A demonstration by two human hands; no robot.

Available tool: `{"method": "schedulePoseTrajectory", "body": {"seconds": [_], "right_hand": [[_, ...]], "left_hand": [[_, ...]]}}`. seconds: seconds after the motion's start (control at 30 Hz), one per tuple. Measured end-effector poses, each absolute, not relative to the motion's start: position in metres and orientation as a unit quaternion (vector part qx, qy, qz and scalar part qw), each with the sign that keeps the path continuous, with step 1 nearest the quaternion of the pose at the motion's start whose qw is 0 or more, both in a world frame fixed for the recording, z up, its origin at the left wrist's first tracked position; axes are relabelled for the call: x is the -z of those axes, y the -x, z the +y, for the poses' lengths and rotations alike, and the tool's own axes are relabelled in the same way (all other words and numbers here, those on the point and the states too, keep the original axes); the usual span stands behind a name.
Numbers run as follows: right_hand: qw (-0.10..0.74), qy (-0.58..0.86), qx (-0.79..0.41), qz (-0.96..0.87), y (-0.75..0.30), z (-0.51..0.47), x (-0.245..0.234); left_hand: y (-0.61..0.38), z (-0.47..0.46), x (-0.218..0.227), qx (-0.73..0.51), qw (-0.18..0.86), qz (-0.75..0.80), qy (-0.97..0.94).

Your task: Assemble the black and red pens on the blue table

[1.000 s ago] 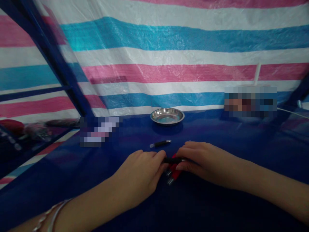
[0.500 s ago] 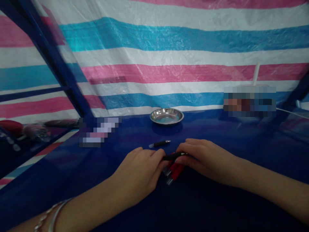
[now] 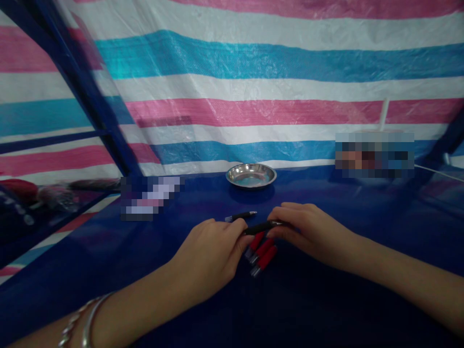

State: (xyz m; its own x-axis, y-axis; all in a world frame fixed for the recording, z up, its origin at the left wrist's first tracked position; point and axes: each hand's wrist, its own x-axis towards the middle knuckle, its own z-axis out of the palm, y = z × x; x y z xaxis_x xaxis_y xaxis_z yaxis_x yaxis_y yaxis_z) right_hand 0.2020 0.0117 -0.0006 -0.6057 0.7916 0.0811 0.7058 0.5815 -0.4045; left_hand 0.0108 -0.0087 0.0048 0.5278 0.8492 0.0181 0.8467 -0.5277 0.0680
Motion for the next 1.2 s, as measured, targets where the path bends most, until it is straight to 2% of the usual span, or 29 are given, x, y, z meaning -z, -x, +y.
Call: {"method": "schedulePoseTrajectory", "body": {"seconds": [0.77,1.2], "right_hand": [[0.228,0.456,-0.193,-0.838,-0.2017,0.0125,-0.0023],[0.209,0.456,-0.232,-0.834,-0.2026,0.0144,0.0013]], "left_hand": [[-0.0068,-0.0064,-0.0013,-0.033,0.048,0.497,-0.866],[-0.0077,-0.0054,-0.0024,0.014,0.052,0.515,-0.856]]}}
